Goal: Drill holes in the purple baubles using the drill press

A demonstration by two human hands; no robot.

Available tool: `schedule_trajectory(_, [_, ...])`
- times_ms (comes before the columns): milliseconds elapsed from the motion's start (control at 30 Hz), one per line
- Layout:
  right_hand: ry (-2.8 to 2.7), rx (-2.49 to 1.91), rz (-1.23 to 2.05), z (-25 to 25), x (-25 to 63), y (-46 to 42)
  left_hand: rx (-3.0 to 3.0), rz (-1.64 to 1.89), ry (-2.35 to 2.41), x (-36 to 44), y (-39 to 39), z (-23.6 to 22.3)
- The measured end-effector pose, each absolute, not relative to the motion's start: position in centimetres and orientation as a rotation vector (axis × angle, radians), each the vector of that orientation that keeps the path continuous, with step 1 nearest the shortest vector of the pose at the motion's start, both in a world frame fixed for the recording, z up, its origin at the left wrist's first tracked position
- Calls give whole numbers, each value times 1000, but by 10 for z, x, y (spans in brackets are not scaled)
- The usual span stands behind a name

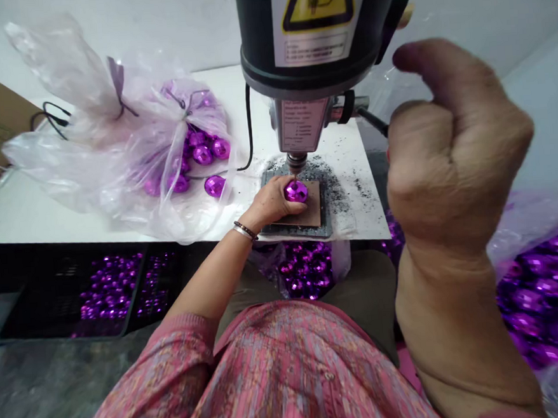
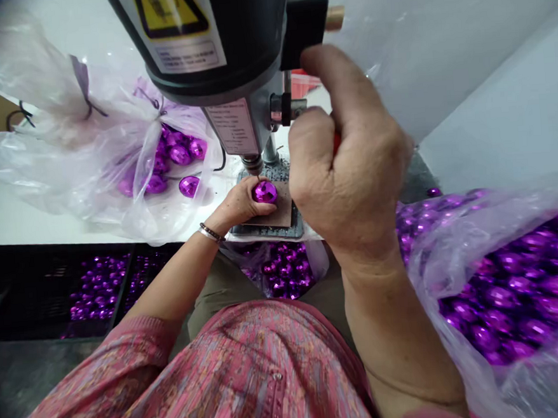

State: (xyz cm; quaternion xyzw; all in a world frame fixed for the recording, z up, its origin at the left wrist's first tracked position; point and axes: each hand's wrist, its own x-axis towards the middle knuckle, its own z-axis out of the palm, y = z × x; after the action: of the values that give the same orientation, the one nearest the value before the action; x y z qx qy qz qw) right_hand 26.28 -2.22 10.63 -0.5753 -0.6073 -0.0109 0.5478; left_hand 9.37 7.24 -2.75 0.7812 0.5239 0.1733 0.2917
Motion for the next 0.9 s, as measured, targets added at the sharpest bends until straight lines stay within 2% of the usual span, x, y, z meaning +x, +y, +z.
schedule_trajectory(567, [-1453, -1103, -378, 50, 264, -12, 2109, 506, 1393, 94, 71, -31])
schedule_trajectory(900, [-1375, -1048, -422, 12, 262, 0, 2085, 533, 1394, 94, 69, -37])
